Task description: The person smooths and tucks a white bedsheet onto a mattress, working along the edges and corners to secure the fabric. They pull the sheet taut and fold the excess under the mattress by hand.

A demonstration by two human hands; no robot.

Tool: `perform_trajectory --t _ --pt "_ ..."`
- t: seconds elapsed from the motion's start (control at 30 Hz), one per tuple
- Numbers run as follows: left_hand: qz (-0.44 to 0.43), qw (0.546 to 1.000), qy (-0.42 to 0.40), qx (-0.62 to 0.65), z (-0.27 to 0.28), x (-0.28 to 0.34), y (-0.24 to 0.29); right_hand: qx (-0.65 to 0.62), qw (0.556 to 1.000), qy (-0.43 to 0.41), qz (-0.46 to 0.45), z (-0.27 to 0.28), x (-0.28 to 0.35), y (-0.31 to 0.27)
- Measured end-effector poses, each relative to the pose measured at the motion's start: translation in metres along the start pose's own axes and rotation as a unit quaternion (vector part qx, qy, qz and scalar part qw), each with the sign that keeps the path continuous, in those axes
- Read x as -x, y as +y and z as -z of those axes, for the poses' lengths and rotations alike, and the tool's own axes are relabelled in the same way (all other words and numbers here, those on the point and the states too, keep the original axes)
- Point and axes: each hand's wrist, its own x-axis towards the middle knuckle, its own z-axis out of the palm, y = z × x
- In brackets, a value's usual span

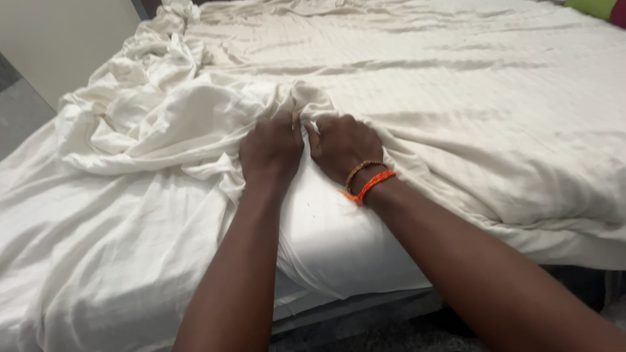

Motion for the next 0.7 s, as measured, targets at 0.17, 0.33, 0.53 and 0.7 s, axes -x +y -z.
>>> perform_trajectory --t 0.17,0.33,0.53,0.7 --pt "-0.003 1.0 -0.015 0.001 0.002 -0.004 0.003 0.013 1.0 -0.008 -0.003 -0.003 -0.004 0.002" --pt "-0.008 0.999 -0.032 -0.011 0.005 -0.008 0.009 0.004 1.0 -0.019 -0.012 -0.003 -0.007 0.004" --pt "-0.018 1.0 -0.016 -0.004 -0.006 -0.019 0.005 0.019 0.999 0.001 0.032 -0.015 -0.019 0.014" --pt "-0.045 0.998 0.024 -0.031 -0.027 -0.032 -0.004 0.031 0.998 -0.04 -0.036 -0.02 -0.028 0.013"
